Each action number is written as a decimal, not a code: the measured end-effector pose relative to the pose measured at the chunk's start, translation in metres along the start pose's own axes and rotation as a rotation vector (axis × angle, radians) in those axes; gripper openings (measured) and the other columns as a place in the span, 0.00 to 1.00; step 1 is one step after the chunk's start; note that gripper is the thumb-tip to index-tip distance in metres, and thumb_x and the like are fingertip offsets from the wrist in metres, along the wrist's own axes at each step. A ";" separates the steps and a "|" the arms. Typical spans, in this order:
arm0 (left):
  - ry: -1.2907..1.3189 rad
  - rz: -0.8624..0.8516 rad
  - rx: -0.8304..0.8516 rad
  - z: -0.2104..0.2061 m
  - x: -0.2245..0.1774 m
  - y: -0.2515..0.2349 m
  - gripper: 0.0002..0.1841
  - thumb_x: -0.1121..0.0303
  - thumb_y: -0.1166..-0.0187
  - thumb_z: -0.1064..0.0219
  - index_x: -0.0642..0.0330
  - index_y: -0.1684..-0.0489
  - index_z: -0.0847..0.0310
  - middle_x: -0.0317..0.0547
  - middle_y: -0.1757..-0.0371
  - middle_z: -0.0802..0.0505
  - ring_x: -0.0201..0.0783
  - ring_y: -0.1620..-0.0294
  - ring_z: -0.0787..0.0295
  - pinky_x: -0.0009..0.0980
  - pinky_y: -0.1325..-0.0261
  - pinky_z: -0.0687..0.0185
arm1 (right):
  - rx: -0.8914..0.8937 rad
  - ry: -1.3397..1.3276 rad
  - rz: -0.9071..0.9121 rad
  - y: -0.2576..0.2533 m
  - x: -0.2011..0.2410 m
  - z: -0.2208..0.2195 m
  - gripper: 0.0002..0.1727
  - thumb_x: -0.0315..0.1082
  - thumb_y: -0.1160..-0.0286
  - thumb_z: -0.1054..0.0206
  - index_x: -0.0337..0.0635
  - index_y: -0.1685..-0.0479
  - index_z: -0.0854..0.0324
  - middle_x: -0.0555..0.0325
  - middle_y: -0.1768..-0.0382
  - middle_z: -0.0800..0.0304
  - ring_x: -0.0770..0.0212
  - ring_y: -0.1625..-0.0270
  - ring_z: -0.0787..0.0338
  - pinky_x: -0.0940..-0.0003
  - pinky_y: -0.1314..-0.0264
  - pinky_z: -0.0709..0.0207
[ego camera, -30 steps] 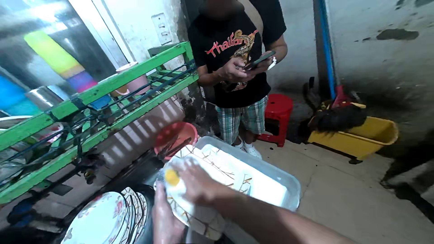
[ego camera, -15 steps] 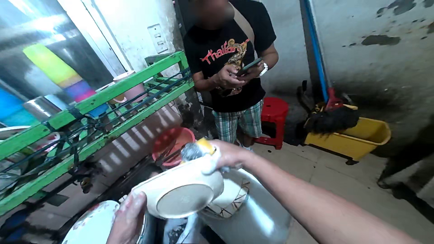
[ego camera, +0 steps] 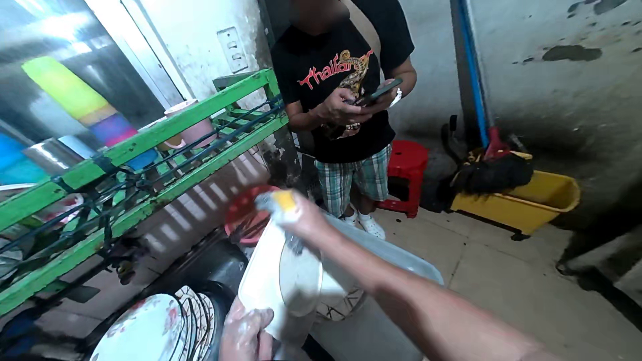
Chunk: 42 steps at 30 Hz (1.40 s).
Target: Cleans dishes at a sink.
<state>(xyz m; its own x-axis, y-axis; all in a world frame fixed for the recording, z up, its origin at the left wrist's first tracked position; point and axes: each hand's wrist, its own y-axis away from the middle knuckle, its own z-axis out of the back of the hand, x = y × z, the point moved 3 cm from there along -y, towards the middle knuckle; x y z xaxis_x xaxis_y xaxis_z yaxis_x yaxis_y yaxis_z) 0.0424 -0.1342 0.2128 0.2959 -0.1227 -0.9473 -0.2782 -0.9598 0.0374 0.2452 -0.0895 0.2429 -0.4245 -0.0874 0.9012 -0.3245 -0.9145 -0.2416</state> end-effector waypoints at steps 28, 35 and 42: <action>0.160 -0.055 -0.314 0.016 -0.016 -0.026 0.21 0.87 0.45 0.45 0.66 0.50 0.26 0.50 0.61 0.11 0.40 0.62 0.09 0.39 0.63 0.09 | 0.107 0.138 -0.173 0.031 -0.050 -0.041 0.33 0.39 0.25 0.28 0.34 0.21 0.27 0.36 0.36 0.13 0.42 0.32 0.13 0.42 0.24 0.24; 0.059 0.011 -0.053 0.009 0.007 -0.012 0.23 0.87 0.47 0.42 0.66 0.48 0.24 0.44 0.62 0.07 0.34 0.62 0.08 0.35 0.60 0.09 | 0.081 0.166 0.393 0.053 0.011 -0.054 0.32 0.49 0.32 0.26 0.42 0.28 0.16 0.47 0.23 0.18 0.47 0.16 0.25 0.44 0.15 0.32; -0.015 -0.013 -0.100 0.009 -0.026 0.004 0.24 0.89 0.53 0.44 0.66 0.52 0.20 0.42 0.63 0.06 0.33 0.64 0.07 0.33 0.63 0.09 | -0.032 -0.313 -0.373 -0.017 -0.034 -0.028 0.31 0.36 0.20 0.30 0.42 0.18 0.32 0.39 0.38 0.15 0.48 0.43 0.14 0.47 0.41 0.19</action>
<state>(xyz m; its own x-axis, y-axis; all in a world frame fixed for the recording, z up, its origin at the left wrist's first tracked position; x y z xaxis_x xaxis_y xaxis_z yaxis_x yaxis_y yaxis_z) 0.0252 -0.1324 0.2344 0.2851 -0.1074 -0.9525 -0.1821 -0.9817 0.0562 0.2415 -0.0601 0.2061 -0.0018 0.1249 0.9922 -0.4339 -0.8940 0.1118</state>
